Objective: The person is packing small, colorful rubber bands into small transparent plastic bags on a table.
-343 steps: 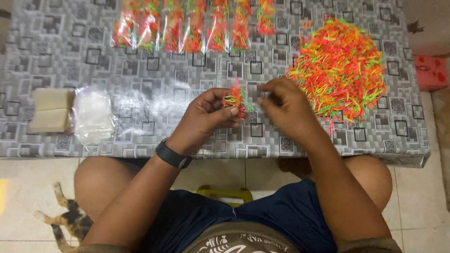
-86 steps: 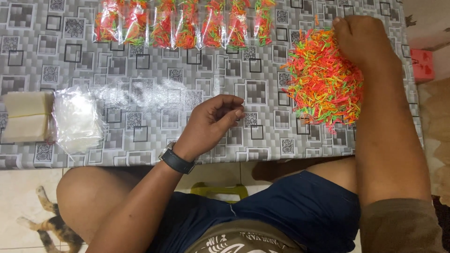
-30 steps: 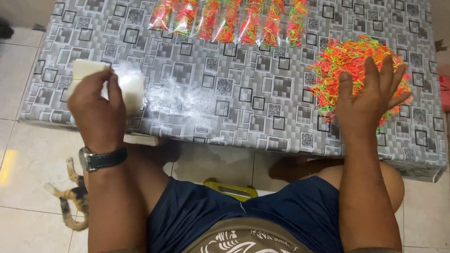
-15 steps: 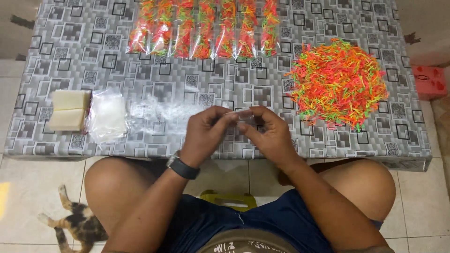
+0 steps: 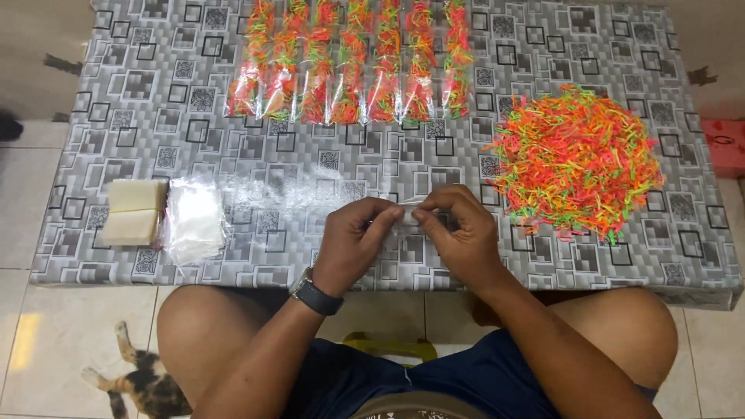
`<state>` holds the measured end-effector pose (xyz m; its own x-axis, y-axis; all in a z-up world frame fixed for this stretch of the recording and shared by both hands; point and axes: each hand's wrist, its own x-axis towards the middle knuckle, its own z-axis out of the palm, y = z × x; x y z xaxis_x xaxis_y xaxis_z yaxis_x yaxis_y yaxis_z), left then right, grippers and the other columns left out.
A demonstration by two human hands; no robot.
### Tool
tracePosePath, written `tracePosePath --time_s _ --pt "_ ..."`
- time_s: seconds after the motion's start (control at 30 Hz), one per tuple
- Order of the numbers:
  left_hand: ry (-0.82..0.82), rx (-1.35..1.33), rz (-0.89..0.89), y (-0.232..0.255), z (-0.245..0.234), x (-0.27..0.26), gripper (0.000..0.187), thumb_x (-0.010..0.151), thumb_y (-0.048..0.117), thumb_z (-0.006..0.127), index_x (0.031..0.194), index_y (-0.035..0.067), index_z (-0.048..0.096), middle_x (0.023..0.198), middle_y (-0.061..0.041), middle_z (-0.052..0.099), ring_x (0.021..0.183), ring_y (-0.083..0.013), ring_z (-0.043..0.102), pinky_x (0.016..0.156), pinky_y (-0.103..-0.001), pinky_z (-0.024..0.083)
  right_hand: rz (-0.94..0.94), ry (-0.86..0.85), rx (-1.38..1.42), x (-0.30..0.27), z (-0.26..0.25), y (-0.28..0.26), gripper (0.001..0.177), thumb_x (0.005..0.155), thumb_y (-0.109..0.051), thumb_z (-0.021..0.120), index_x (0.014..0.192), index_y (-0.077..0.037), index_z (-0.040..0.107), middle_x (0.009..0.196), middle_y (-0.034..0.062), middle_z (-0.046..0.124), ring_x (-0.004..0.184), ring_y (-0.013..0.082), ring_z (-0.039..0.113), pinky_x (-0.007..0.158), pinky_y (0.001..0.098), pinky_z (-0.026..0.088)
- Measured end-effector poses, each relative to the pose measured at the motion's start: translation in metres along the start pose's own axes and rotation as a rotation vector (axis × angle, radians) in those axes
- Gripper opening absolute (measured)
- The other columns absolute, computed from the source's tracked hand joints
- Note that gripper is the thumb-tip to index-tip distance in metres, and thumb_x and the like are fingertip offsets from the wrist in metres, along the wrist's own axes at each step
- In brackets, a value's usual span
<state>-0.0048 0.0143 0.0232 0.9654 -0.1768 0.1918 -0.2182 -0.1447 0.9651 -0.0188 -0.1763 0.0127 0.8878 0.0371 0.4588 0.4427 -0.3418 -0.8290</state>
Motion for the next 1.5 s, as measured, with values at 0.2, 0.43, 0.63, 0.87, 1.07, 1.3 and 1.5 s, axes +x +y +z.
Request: tracePosePath --time_s 0.2,0.43,0.63,0.87,1.07,1.3,1.5 --pt "-0.045 -0.034 -0.026 -0.011 0.002 0.002 0.018 0.098 0.015 0.071 0.111 0.003 0.077 0.087 -0.022 0.078 0.078 -0.0329 0.078 0.061 -0.034 0.060 0.162 -0.084 0.234 -0.001 -0.004 0.005 0.012 0.095 -0.002 0.072 0.107 -0.001 0.072 0.107 0.0175 0.075 0.109 0.0292 0.073 0.093 0.0427 0.056" --pt "-0.148 -0.475 -0.180 0.004 -0.002 0.004 0.060 0.099 0.003 0.066 0.154 0.005 0.041 0.128 -0.026 0.069 0.109 -0.0264 0.072 0.083 -0.034 0.065 0.247 -0.140 0.474 0.013 -0.014 -0.024 0.021 0.102 -0.008 0.061 0.119 0.000 0.070 0.112 0.0199 0.076 0.112 0.0267 0.070 0.103 0.0467 0.052" --pt "-0.279 -0.487 -0.111 -0.003 0.006 -0.002 0.075 0.091 -0.007 0.073 0.157 0.009 0.040 0.119 -0.015 0.068 0.114 -0.0277 0.072 0.096 -0.040 0.064 0.399 -0.382 0.610 0.009 -0.021 -0.027 0.032 0.099 -0.002 0.060 0.129 0.005 0.067 0.124 0.0207 0.075 0.114 0.0208 0.066 0.104 0.0430 0.051" --pt "-0.204 -0.003 0.135 0.007 0.004 -0.001 0.072 0.088 -0.002 0.079 0.152 0.007 0.047 0.132 -0.022 0.061 0.118 -0.0458 0.066 0.093 -0.052 0.062 0.379 -0.401 0.615 0.006 -0.025 -0.012 0.033 0.102 -0.001 0.054 0.132 0.009 0.062 0.133 0.0283 0.068 0.127 0.0324 0.061 0.110 0.0509 0.046" --pt "-0.127 0.133 0.240 0.009 0.001 -0.003 0.071 0.090 0.003 0.080 0.154 0.008 0.047 0.142 -0.022 0.053 0.127 -0.0454 0.060 0.101 -0.053 0.056 0.391 -0.436 0.637 0.012 -0.024 -0.019 0.043 0.099 -0.002 0.059 0.140 0.007 0.056 0.133 0.0267 0.068 0.125 0.0323 0.064 0.107 0.0499 0.050" --pt "-0.125 0.406 0.360 0.001 0.014 -0.007 0.058 0.092 -0.005 0.074 0.146 0.005 0.055 0.131 -0.021 0.062 0.110 -0.0456 0.070 0.085 -0.050 0.063 0.347 -0.473 0.329 0.012 -0.027 -0.010 0.037 0.097 -0.006 0.065 0.134 0.002 0.063 0.123 0.0193 0.074 0.113 0.0269 0.071 0.102 0.0475 0.053" --pt "-0.028 0.224 0.224 -0.010 0.015 0.001 0.050 0.090 -0.001 0.077 0.138 0.004 0.062 0.120 -0.020 0.068 0.099 -0.0398 0.074 0.076 -0.044 0.065 0.289 -0.224 0.293 0.016 -0.029 -0.022 0.028 0.097 0.002 0.063 0.124 0.000 0.068 0.108 0.0218 0.075 0.107 0.0318 0.072 0.099 0.0478 0.054"
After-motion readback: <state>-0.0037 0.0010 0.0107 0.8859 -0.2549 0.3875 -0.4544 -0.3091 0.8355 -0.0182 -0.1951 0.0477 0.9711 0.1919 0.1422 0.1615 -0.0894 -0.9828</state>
